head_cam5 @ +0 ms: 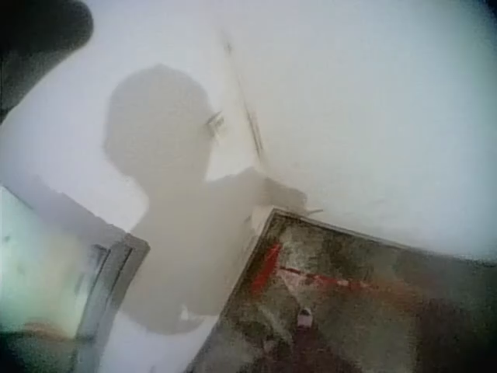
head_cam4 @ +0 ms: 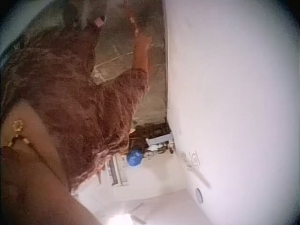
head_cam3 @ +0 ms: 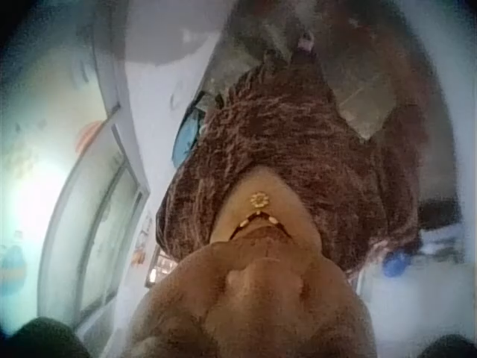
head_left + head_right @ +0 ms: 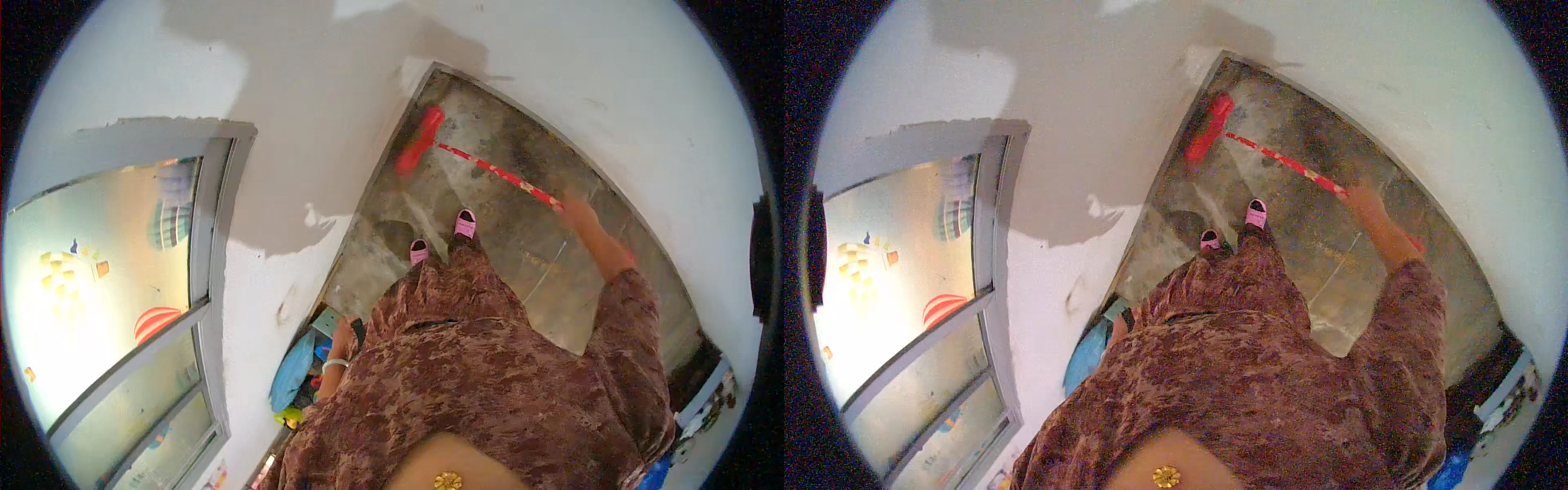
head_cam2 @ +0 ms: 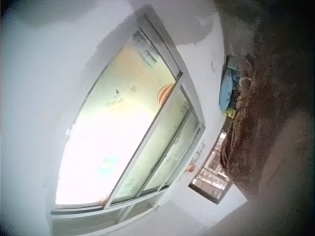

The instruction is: The recorder is sweeping the concrete floor of a cluttered room using a red-bristled broom.

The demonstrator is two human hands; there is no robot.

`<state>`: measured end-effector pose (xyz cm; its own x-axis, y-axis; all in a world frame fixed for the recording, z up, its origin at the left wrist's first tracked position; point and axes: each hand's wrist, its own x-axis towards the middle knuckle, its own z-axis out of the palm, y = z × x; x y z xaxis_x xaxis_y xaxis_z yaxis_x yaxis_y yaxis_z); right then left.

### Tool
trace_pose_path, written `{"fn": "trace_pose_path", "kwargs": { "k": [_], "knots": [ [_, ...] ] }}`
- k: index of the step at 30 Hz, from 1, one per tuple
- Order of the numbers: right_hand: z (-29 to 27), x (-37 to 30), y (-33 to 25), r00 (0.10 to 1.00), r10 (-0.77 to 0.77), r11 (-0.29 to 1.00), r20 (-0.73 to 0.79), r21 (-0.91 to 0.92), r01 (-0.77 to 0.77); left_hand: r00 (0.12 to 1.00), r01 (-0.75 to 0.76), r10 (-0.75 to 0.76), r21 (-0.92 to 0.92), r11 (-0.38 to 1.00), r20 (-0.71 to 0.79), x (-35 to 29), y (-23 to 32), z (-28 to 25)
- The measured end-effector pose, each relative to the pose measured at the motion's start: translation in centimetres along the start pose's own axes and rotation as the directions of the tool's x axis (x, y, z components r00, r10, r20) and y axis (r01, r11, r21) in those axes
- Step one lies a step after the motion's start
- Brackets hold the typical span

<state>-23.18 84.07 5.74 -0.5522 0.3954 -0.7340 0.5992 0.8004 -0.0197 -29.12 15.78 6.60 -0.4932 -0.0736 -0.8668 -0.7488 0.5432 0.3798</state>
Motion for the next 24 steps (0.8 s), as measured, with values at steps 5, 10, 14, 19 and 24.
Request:
{"fn": "trace_pose_path", "kwargs": {
  "k": [5, 10, 14, 19, 24],
  "knots": [
    [-0.3, -4.5, -1.4, 0.986, -0.146, 0.989, 0.086, 0.016, 0.145, 0.475, -0.607, 0.843, 0.787, 0.108, 0.251, 1.9, -10.7, -3.8],
    [4.8, -3.5, -1.1, 0.965, -0.226, 0.94, 0.131, -0.232, 0.252, 0.986, -0.165, 0.156, 0.215, 0.963, 0.057, -1.0, -2.9, 1.0],
    [3.7, -0.9, -10.5, 0.905, -0.382, 0.904, 0.189, -0.125, 0.408, 0.992, 0.111, -0.088, -0.304, 0.946, 0.09, -2.2, -3.7, 1.0],
    [5.1, 7.3, -12.8, 0.852, -0.48, 0.821, 0.208, -0.235, 0.52, 0.987, 0.127, -0.157, -0.411, 0.903, -0.04, -2.8, -1.4, 3.5],
    [-4.0, 8.7, -8.3, 0.937, -0.337, 0.913, 0.09, -0.211, 0.348, 0.999, 0.008, -0.016, -0.189, 0.982, -0.041, -3.3, -9.3, 2.7]
  ]
}}
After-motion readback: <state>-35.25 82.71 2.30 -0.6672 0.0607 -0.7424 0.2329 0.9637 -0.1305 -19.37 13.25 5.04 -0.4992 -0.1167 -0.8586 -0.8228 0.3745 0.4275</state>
